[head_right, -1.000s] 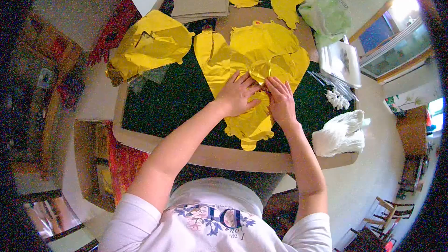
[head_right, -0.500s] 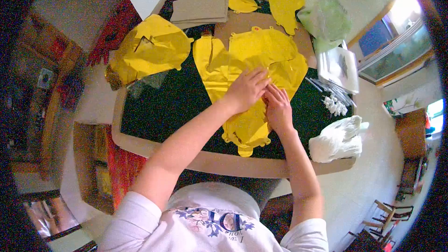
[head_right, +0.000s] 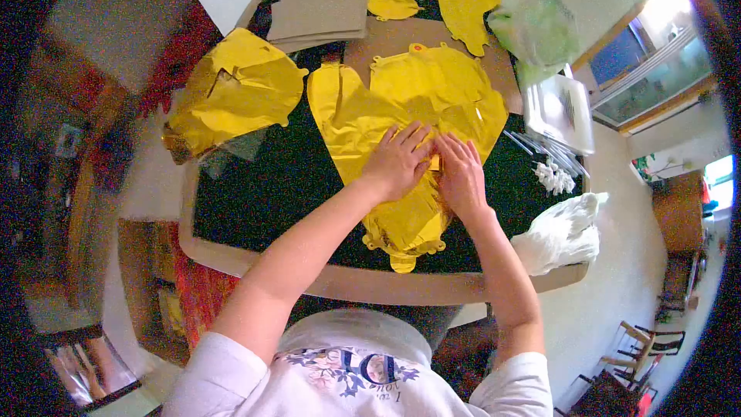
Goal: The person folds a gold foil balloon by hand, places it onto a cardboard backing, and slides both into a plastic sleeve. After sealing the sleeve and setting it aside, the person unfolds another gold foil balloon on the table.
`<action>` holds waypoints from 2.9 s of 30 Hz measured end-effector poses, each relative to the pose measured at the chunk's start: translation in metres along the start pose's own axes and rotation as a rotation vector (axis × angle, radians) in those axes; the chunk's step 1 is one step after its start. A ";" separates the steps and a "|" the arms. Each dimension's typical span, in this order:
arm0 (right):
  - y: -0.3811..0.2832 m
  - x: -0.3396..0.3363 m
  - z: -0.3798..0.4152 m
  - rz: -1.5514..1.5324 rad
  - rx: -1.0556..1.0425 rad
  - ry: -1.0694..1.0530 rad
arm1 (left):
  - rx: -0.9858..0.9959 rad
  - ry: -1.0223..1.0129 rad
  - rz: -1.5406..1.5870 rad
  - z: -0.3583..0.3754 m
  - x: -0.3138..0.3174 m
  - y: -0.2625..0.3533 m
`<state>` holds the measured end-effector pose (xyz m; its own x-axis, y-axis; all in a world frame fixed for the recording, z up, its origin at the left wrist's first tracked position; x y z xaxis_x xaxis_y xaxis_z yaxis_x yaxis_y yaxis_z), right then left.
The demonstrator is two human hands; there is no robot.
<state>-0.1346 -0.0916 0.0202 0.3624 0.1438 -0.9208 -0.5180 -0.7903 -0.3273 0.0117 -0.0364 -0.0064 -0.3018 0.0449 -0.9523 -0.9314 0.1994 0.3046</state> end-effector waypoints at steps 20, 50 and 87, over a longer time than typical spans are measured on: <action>0.214 -0.009 -0.127 -0.003 0.654 0.009 | 0.015 0.045 0.014 0.002 -0.001 -0.001; 0.211 -0.002 -0.143 0.074 0.667 0.106 | 0.026 0.085 0.031 0.001 -0.001 -0.001; 0.176 -0.020 -0.139 0.086 0.779 -0.116 | 0.001 -0.008 0.010 0.001 0.000 -0.002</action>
<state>-0.1252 -0.3166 0.0100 0.2356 0.1958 -0.9519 -0.9494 -0.1629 -0.2684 0.0138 -0.0361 -0.0070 -0.3097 0.0543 -0.9493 -0.9281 0.1996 0.3142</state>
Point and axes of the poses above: each hand's wrist, its own z-axis away from the middle knuckle, its own x-axis out of the palm, y = z × x, the point moved 2 cm from there along -z, towards the middle knuckle, and after that the axes turned 13 degrees about -y, right-handed, at the moved point
